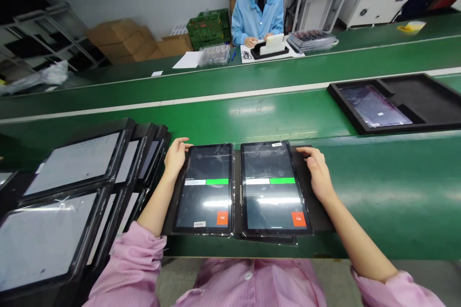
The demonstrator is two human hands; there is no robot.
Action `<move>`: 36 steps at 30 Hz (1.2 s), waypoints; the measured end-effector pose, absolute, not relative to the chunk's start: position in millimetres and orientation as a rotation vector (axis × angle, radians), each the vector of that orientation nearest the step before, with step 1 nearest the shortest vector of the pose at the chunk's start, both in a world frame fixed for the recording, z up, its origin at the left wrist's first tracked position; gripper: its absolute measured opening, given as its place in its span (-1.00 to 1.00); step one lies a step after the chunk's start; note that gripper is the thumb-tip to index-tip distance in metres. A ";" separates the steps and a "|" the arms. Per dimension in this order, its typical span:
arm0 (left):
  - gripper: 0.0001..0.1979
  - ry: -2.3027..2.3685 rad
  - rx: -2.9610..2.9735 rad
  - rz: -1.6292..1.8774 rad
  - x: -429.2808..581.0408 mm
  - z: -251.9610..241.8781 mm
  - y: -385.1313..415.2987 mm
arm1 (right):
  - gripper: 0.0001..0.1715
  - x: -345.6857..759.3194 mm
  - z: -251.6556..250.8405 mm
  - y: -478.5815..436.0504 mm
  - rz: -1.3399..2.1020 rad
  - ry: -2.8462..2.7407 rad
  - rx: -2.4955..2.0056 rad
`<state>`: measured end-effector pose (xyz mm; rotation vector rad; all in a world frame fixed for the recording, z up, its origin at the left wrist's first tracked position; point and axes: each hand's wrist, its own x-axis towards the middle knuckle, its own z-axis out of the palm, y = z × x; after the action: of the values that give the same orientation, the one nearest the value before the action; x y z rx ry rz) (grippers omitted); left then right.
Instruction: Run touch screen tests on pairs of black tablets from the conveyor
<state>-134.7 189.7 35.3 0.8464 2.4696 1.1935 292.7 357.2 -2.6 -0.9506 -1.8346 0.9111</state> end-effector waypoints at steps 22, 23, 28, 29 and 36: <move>-0.31 2.224 1.304 1.260 -59.7 31.1 37.8 | -0.39 290.6 2.0 357.2 0.889 -1.814 -0.981; -0.30 2.168 1.329 1.255 -62.5 29.3 38.0 | -0.39 291.2 2.4 356.9 0.894 -1.810 -0.980; -0.25 2.152 1.509 1.050 -69.7 32.1 35.2 | -0.38 290.2 1.9 355.7 0.903 -1.792 -0.983; -0.24 2.159 1.546 0.999 -70.2 32.9 33.9 | -0.38 289.3 1.2 356.4 0.905 -1.785 -0.981; -0.18 2.086 1.689 0.874 -73.9 34.7 29.1 | -0.31 298.5 14.6 352.5 0.936 -1.647 -0.977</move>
<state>-73.9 29.1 34.7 1.6892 2.0862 0.8735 298.5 352.5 14.6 -0.9774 -1.6474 0.9362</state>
